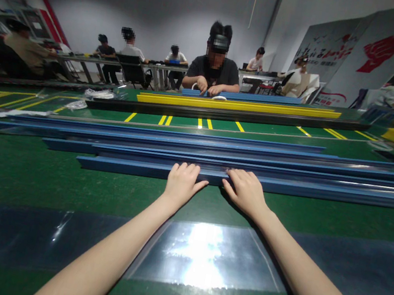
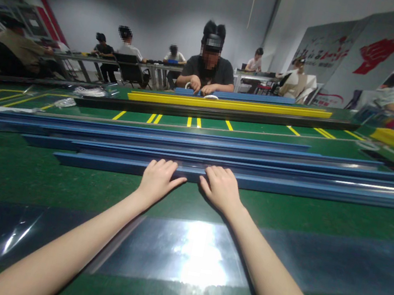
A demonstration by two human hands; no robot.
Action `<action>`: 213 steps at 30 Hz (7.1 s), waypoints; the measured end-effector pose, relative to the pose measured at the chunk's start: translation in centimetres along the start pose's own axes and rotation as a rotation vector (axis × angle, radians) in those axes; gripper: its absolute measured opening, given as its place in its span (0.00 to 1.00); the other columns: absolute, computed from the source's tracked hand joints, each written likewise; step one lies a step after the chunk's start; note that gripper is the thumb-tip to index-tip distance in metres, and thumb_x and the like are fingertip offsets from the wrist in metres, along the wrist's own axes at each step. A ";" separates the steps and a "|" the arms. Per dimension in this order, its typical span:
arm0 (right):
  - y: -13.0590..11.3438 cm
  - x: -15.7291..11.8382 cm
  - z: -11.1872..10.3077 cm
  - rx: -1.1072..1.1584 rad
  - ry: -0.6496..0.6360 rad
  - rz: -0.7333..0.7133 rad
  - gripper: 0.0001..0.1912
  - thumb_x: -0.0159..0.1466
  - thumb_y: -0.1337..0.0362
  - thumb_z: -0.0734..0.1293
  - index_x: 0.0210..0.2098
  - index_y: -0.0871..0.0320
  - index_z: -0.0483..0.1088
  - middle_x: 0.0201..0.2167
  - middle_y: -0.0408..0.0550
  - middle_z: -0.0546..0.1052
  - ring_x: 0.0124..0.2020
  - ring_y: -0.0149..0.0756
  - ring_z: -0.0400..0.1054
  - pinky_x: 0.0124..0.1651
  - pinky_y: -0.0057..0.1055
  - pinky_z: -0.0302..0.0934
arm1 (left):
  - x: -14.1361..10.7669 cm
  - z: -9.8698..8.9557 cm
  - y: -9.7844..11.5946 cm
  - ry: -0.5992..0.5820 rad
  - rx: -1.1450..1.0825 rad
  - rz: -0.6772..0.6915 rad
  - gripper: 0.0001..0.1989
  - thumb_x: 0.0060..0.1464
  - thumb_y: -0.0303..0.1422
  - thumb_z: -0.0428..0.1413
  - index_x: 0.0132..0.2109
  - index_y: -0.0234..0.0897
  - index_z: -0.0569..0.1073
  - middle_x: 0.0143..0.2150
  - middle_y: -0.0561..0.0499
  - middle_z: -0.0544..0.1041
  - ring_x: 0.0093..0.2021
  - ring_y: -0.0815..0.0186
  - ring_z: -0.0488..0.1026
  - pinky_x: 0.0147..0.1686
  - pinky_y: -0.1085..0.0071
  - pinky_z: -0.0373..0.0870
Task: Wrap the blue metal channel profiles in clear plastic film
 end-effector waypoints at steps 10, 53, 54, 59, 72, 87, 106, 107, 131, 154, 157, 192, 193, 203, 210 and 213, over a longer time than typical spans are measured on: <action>0.3 -0.1 0.1 -0.017 0.019 0.036 0.16 0.64 0.57 0.53 0.36 0.61 0.65 0.30 0.50 0.73 0.32 0.37 0.63 0.35 0.32 0.47 | 0.0 0.2 -0.1 0.014 -0.010 -0.021 0.19 0.52 0.47 0.50 0.40 0.35 0.67 0.34 0.47 0.73 0.36 0.59 0.67 0.34 0.65 0.54; -0.1 -0.3 -0.2 -0.011 0.020 -0.028 0.13 0.64 0.60 0.53 0.35 0.60 0.65 0.31 0.49 0.71 0.33 0.37 0.59 0.36 0.32 0.44 | -0.1 0.2 -0.3 0.056 -0.076 -0.013 0.18 0.51 0.45 0.52 0.42 0.37 0.69 0.44 0.47 0.73 0.45 0.58 0.65 0.41 0.62 0.57; -0.1 -0.3 -0.2 -0.012 0.020 -0.027 0.13 0.64 0.60 0.53 0.34 0.60 0.65 0.31 0.49 0.71 0.33 0.37 0.59 0.36 0.32 0.44 | -0.1 0.1 -0.2 0.057 -0.077 -0.012 0.18 0.51 0.45 0.52 0.43 0.37 0.69 0.44 0.47 0.73 0.45 0.58 0.65 0.41 0.62 0.57; -0.1 -0.3 -0.2 -0.007 0.022 -0.030 0.13 0.64 0.60 0.53 0.34 0.60 0.65 0.30 0.49 0.71 0.33 0.37 0.59 0.35 0.33 0.44 | 0.0 0.1 -0.2 0.058 -0.079 -0.009 0.18 0.51 0.45 0.52 0.43 0.37 0.69 0.44 0.46 0.73 0.45 0.58 0.66 0.41 0.62 0.57; -0.1 -0.3 -0.1 -0.010 0.039 -0.037 0.13 0.64 0.60 0.53 0.34 0.60 0.64 0.31 0.49 0.71 0.33 0.36 0.59 0.35 0.32 0.44 | 0.0 0.2 -0.2 0.051 -0.067 -0.009 0.18 0.52 0.45 0.51 0.43 0.37 0.69 0.44 0.46 0.73 0.43 0.58 0.66 0.41 0.62 0.56; -0.1 -0.3 -0.3 -0.014 0.037 -0.038 0.12 0.64 0.61 0.54 0.34 0.60 0.64 0.31 0.50 0.72 0.33 0.37 0.59 0.35 0.32 0.44 | -0.1 0.2 -0.2 0.051 -0.064 -0.008 0.18 0.52 0.45 0.51 0.43 0.36 0.69 0.44 0.47 0.73 0.43 0.59 0.66 0.41 0.62 0.56; -0.1 -0.3 -0.2 -0.006 0.029 -0.037 0.12 0.64 0.61 0.53 0.34 0.60 0.64 0.31 0.50 0.71 0.33 0.37 0.59 0.35 0.33 0.44 | -0.1 0.1 -0.1 0.037 -0.070 -0.006 0.18 0.53 0.45 0.50 0.43 0.36 0.69 0.44 0.45 0.73 0.43 0.58 0.66 0.41 0.62 0.56; -0.1 -0.3 -0.2 -0.007 0.029 -0.037 0.12 0.64 0.61 0.53 0.34 0.60 0.64 0.31 0.50 0.71 0.33 0.37 0.59 0.35 0.33 0.44 | -0.1 0.1 -0.1 0.036 -0.068 -0.006 0.18 0.53 0.45 0.50 0.43 0.36 0.69 0.44 0.45 0.73 0.43 0.58 0.66 0.41 0.62 0.56; -0.1 -0.3 -0.2 -0.010 0.028 -0.035 0.12 0.64 0.61 0.53 0.35 0.60 0.64 0.31 0.50 0.71 0.33 0.37 0.59 0.35 0.33 0.44 | -0.1 0.2 -0.1 0.029 -0.066 -0.010 0.17 0.53 0.44 0.50 0.43 0.36 0.69 0.44 0.45 0.73 0.43 0.58 0.66 0.41 0.62 0.56; -0.1 -0.3 -0.2 -0.009 0.023 -0.038 0.12 0.64 0.61 0.53 0.34 0.59 0.64 0.31 0.50 0.72 0.33 0.37 0.59 0.35 0.33 0.44 | -0.1 0.3 -0.1 0.036 -0.067 -0.009 0.17 0.53 0.44 0.49 0.43 0.37 0.69 0.44 0.45 0.73 0.43 0.58 0.66 0.41 0.62 0.56; -0.1 -0.3 -0.2 -0.007 0.025 -0.037 0.12 0.64 0.61 0.53 0.34 0.59 0.64 0.31 0.50 0.72 0.33 0.37 0.59 0.36 0.33 0.44 | -0.1 0.3 -0.1 0.037 -0.067 -0.009 0.17 0.53 0.44 0.50 0.43 0.36 0.69 0.44 0.45 0.73 0.43 0.58 0.66 0.41 0.62 0.56; -0.1 -0.3 -0.1 -0.005 0.032 -0.041 0.12 0.63 0.61 0.54 0.34 0.60 0.64 0.31 0.50 0.72 0.33 0.37 0.59 0.35 0.32 0.44 | -0.1 0.2 -0.1 0.045 -0.066 -0.008 0.17 0.53 0.44 0.50 0.42 0.36 0.69 0.44 0.46 0.73 0.43 0.58 0.66 0.40 0.62 0.56; -0.1 -0.3 -0.1 -0.008 0.033 -0.040 0.12 0.63 0.61 0.54 0.34 0.60 0.64 0.31 0.50 0.72 0.33 0.37 0.59 0.36 0.32 0.44 | -0.1 0.3 -0.1 0.046 -0.066 -0.007 0.17 0.53 0.44 0.50 0.42 0.36 0.69 0.44 0.46 0.73 0.43 0.58 0.66 0.40 0.62 0.56; -0.1 -0.3 -0.3 -0.006 0.034 -0.041 0.12 0.63 0.61 0.53 0.34 0.59 0.64 0.30 0.50 0.72 0.33 0.37 0.59 0.35 0.32 0.44 | -0.1 0.3 -0.1 0.046 -0.062 -0.008 0.17 0.52 0.44 0.50 0.43 0.36 0.69 0.43 0.46 0.73 0.42 0.58 0.66 0.40 0.62 0.56; -0.1 -0.3 -0.2 -0.011 0.030 -0.038 0.12 0.63 0.61 0.53 0.34 0.60 0.64 0.30 0.50 0.72 0.33 0.37 0.59 0.35 0.32 0.44 | -0.1 0.3 -0.1 0.042 -0.062 -0.007 0.17 0.53 0.44 0.50 0.43 0.36 0.69 0.43 0.46 0.73 0.42 0.58 0.66 0.40 0.62 0.56; -0.1 -0.3 -0.1 -0.012 0.023 -0.039 0.12 0.63 0.60 0.54 0.34 0.59 0.64 0.30 0.49 0.72 0.33 0.37 0.59 0.35 0.32 0.44 | -0.1 0.3 0.0 0.039 -0.062 -0.008 0.17 0.53 0.44 0.50 0.43 0.36 0.69 0.43 0.45 0.73 0.42 0.58 0.66 0.40 0.62 0.56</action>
Point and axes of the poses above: each hand's wrist, its own x-axis towards the middle knuckle, its own z-axis out of the palm, y = z × x, the point moved 6 cm from there along x, towards the middle knuckle
